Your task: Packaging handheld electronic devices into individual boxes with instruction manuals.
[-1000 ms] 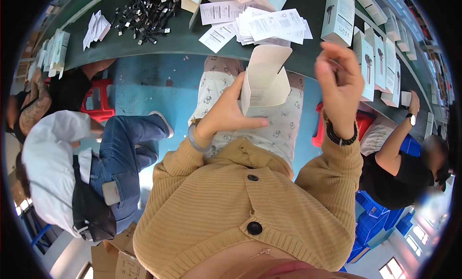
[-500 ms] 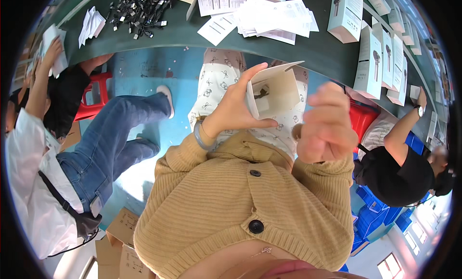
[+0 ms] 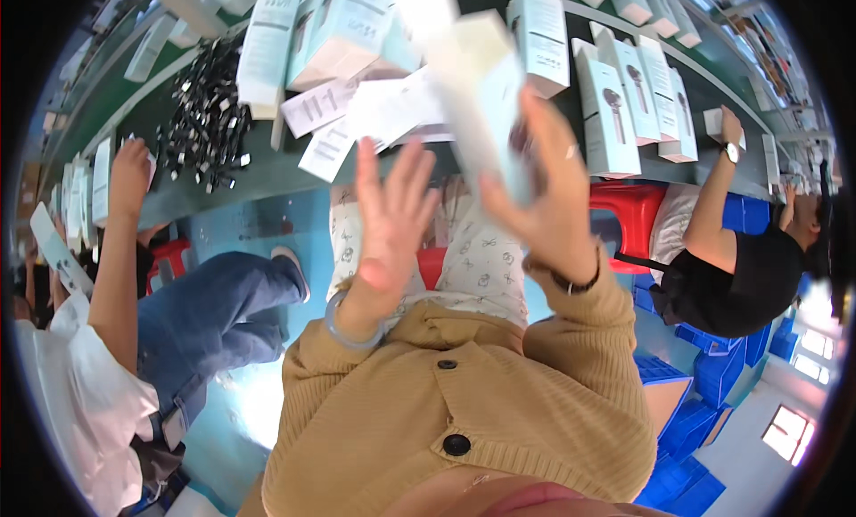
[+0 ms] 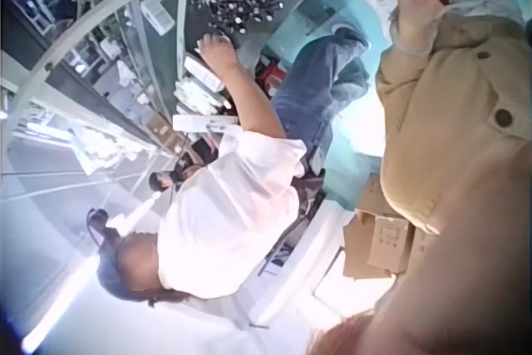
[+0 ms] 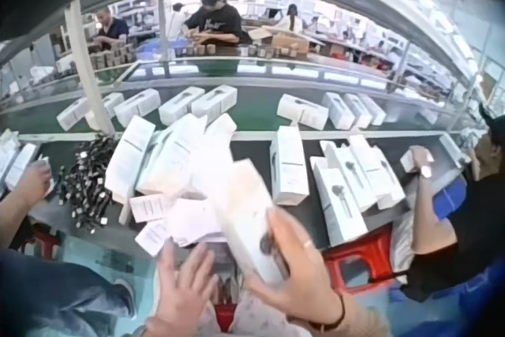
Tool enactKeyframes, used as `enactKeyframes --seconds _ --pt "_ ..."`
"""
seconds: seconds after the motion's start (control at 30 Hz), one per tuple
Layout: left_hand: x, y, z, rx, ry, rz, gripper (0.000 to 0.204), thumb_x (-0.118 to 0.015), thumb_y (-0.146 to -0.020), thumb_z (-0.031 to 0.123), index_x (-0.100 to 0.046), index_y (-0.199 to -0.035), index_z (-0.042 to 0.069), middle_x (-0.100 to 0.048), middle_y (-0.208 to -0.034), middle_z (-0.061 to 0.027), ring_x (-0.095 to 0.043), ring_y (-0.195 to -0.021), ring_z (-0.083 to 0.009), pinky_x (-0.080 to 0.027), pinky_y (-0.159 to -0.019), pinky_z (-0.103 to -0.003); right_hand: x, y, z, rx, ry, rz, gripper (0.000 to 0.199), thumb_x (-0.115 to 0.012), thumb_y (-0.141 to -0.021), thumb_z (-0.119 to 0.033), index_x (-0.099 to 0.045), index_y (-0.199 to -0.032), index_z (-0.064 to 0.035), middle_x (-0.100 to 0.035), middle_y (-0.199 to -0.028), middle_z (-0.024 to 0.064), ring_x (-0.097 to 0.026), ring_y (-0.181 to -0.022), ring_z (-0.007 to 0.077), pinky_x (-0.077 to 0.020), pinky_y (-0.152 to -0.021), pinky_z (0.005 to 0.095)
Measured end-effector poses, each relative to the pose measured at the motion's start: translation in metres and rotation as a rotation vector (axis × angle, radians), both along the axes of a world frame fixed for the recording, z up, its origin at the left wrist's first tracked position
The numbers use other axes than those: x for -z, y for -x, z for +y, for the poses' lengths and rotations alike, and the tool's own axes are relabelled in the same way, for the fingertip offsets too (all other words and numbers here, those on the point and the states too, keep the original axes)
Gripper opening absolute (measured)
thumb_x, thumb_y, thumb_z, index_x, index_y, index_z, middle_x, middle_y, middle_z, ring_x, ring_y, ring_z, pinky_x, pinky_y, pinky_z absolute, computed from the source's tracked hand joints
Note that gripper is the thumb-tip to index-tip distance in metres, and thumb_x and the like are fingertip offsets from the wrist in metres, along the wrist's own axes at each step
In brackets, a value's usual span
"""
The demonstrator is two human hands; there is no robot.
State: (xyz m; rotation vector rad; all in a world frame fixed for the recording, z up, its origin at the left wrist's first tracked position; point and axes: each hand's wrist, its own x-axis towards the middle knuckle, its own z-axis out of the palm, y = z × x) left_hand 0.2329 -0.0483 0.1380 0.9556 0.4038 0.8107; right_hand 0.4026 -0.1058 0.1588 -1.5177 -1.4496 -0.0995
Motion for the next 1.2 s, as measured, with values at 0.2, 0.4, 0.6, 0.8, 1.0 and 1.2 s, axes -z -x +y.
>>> enactKeyframes --seconds 0.2,0.4,0.6,0.8,1.0,1.2 --pt "0.008 0.013 0.007 0.066 -0.051 0.020 0.106 -0.065 -0.078 0.058 0.001 -0.149 0.015 -0.025 -0.147 -0.0190 -0.036 -0.131 -0.0364 -0.031 -0.105 -0.046 -0.005 -0.095 0.109 0.465 0.369 -0.250 0.055 -0.066 -0.070 -0.038 -0.055 -0.112 -0.0046 -0.060 -0.098 0.0228 -0.063 -0.083 0.0384 -0.0516 -0.069 0.0470" --pt "0.027 0.024 0.012 0.028 -0.061 0.076 0.085 -0.062 -0.086 0.033 -0.009 -0.148 0.011 -0.031 -0.144 -0.0175 -0.043 -0.125 -0.0327 -0.038 -0.100 -0.040 0.009 -0.100 0.109 0.569 0.638 -0.534 0.053 -0.068 -0.069 -0.032 -0.053 -0.113 -0.0067 -0.061 -0.095 0.0189 -0.062 -0.085 0.0378 -0.0518 -0.066 0.0466" --pt "0.039 0.032 0.025 0.025 -0.003 0.120 0.077 -0.059 -0.087 0.025 -0.013 -0.147 0.010 -0.035 -0.142 -0.0155 -0.044 -0.125 -0.0298 -0.038 -0.099 -0.039 0.030 -0.130 0.092 0.671 0.795 -0.541 0.053 -0.066 -0.072 -0.033 -0.052 -0.114 -0.0037 -0.062 -0.091 0.0182 -0.064 -0.082 0.0365 -0.0517 -0.064 0.0469" --pt "0.042 0.035 0.026 -0.009 -0.014 0.196 0.076 -0.057 -0.088 0.032 -0.015 -0.147 0.011 -0.035 -0.142 -0.0169 -0.044 -0.125 -0.0307 -0.038 -0.099 -0.039 0.038 -0.152 0.085 0.598 0.732 -0.371 0.052 -0.061 -0.078 -0.047 -0.058 -0.107 -0.0046 -0.066 -0.089 0.0219 -0.062 -0.091 0.0400 -0.0501 -0.073 0.0510" --pt "0.046 0.060 0.052 -0.198 -0.086 0.167 0.067 -0.057 -0.086 0.003 -0.024 -0.144 0.008 -0.039 -0.137 -0.0133 -0.049 -0.119 -0.0256 -0.042 -0.094 -0.035 0.056 -0.196 0.048 0.656 0.610 -0.524 0.043 -0.063 -0.077 -0.039 -0.059 -0.108 -0.0088 -0.063 -0.100 0.0181 -0.058 -0.098 0.0368 -0.0473 -0.081 0.0477" --pt "0.053 0.133 0.159 -0.859 -0.611 0.591 0.045 -0.070 -0.077 0.005 -0.052 -0.119 0.003 -0.055 -0.111 -0.0039 -0.054 -0.090 -0.0120 -0.048 -0.069 -0.025 0.040 -0.213 0.036 0.798 0.507 -0.768 0.057 -0.062 -0.083 -0.050 -0.059 -0.121 -0.0077 -0.061 -0.104 0.0209 -0.056 -0.100 0.0381 -0.0459 -0.084 0.0435"
